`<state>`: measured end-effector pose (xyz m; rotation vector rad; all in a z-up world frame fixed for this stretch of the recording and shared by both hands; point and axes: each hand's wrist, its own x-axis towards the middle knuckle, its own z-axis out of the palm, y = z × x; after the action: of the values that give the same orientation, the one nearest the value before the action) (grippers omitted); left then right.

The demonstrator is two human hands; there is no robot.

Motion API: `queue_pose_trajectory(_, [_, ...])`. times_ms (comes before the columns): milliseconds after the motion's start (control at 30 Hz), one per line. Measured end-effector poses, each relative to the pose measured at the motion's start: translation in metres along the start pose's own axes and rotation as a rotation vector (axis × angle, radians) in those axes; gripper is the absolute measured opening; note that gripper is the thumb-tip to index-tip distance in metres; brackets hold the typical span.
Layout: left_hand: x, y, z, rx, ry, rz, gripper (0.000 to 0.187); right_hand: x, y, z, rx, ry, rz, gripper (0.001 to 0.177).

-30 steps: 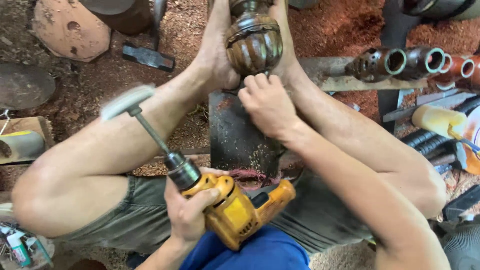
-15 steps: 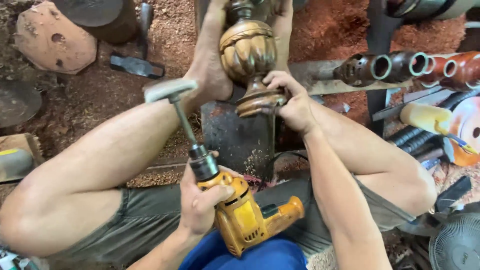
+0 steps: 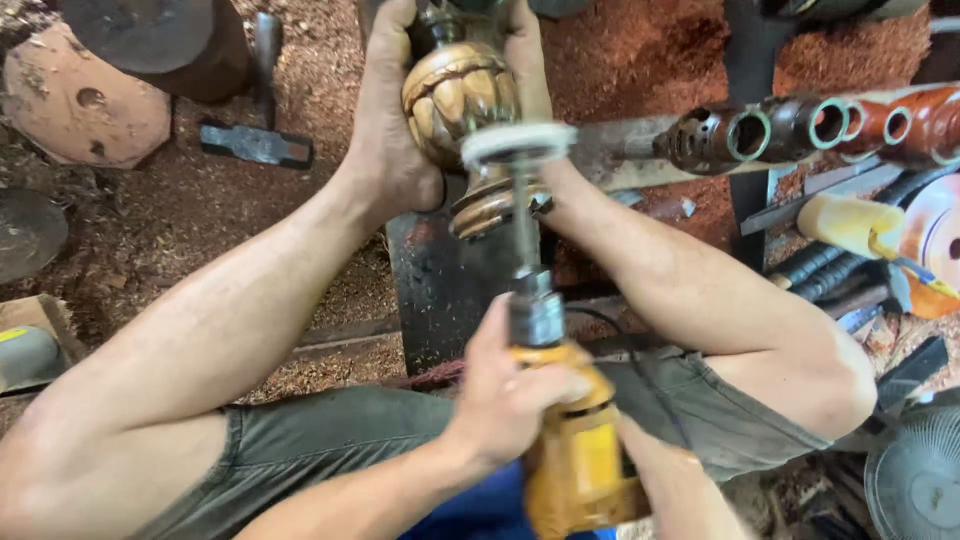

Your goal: Sanding and polishing ornate wooden furniture components using a drill-mounted buffing attachment.

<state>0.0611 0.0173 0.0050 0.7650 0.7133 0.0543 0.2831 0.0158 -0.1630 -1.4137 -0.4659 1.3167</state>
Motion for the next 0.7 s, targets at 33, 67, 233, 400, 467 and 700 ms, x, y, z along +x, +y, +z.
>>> queue_pose_trajectory(33, [0.004,-0.004,0.01,-0.069,-0.009,-0.029,0.052,-0.003,-0.014,0.001,0.011,-0.003,-0.028,0.05])
queue_pose_trajectory(67, [0.006,-0.013,0.014,-0.067,-0.006,-0.034,0.052,-0.007,-0.005,0.008,0.019,-0.008,-0.061,0.05])
queue_pose_trajectory(233, [0.008,-0.04,0.026,0.06,-0.014,-0.071,0.042,-0.009,-0.033,0.014,0.055,-0.028,-0.228,0.049])
queue_pose_trajectory(400, [-0.001,-0.026,0.016,0.061,0.011,-0.142,0.042,0.004,-0.043,0.024,0.086,-0.044,-0.411,0.049])
queue_pose_trajectory(467, [-0.005,-0.021,0.012,0.131,0.024,-0.128,0.043,0.016,-0.048,0.03,0.093,-0.064,-0.481,0.05])
queue_pose_trajectory(700, [-0.02,-0.021,-0.01,0.091,0.055,-0.068,0.042,0.021,-0.067,0.043,0.047,-0.095,-0.725,0.057])
